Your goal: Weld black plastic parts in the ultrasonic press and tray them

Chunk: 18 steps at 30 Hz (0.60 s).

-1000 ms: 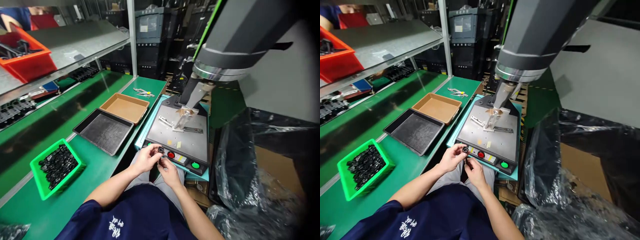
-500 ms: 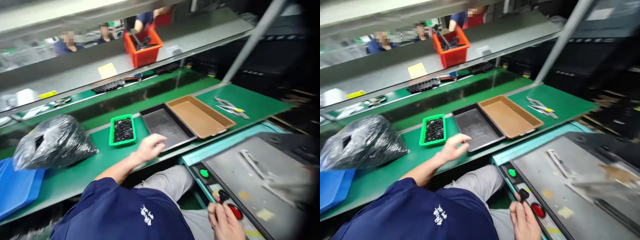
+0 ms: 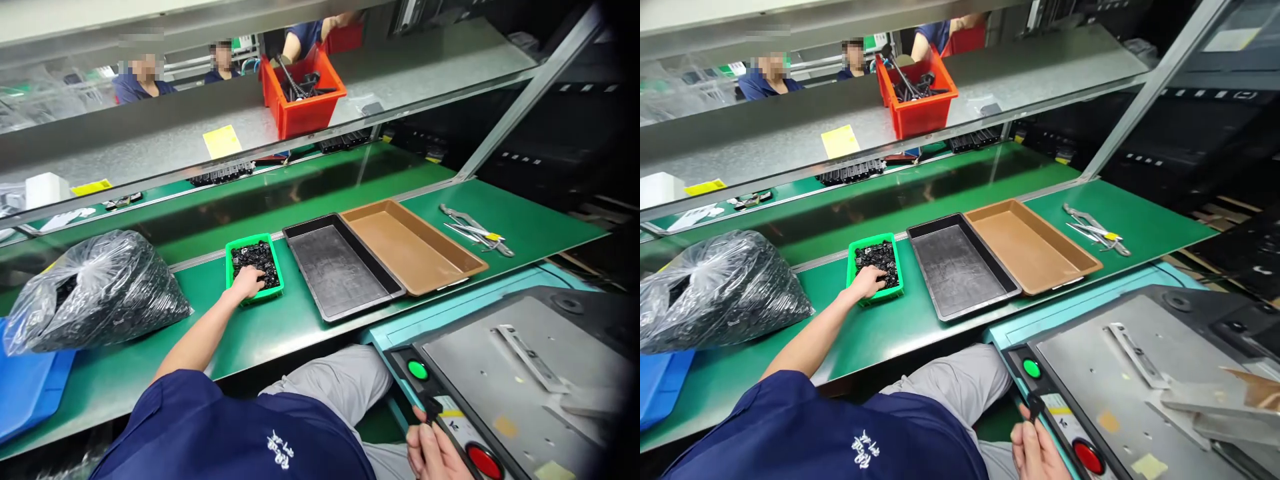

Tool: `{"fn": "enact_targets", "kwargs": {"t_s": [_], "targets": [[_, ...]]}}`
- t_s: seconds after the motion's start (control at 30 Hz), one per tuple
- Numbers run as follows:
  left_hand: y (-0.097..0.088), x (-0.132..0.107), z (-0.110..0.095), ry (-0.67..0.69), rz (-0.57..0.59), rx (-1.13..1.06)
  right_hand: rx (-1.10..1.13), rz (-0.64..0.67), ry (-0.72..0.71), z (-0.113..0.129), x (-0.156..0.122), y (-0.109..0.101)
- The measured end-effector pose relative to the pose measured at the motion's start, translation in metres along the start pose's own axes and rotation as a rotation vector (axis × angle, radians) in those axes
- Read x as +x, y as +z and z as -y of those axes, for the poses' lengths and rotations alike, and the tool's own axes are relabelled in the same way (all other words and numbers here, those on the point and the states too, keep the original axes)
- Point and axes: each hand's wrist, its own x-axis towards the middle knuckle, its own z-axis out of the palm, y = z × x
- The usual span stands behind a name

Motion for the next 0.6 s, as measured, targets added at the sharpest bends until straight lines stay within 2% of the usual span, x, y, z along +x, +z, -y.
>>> {"fn": "enact_targets", "kwargs": {"t_s": [0.13,0.3,0.47,0.53,0.6], "targets": [[0.001,0.004,-0.021,0.044,0.010,-0.014,0.023,-0.045,0.025,-0.004,-0.002,0.004],[-0.009,0.000,-0.038,-0.013,-0.040,0.051,0.064,-0.102,0.043,-0.004,-0.005,-0.002],[-0.035,-0.006,-0.041,0.013,-0.029,0.132,0.030,-0.138,0.056,-0.011,-0.013,-0.010],[-0.049,-0.014,-0.050,0.039,-0.046,0.062,-0.004,-0.152,0.069,-0.010,-0.014,-0.009],[-0.060,-0.029,-0.070,0.157,-0.059,-0.098,-0.035,-0.153,0.062,-0.006,-0.014,-0.003]]}}
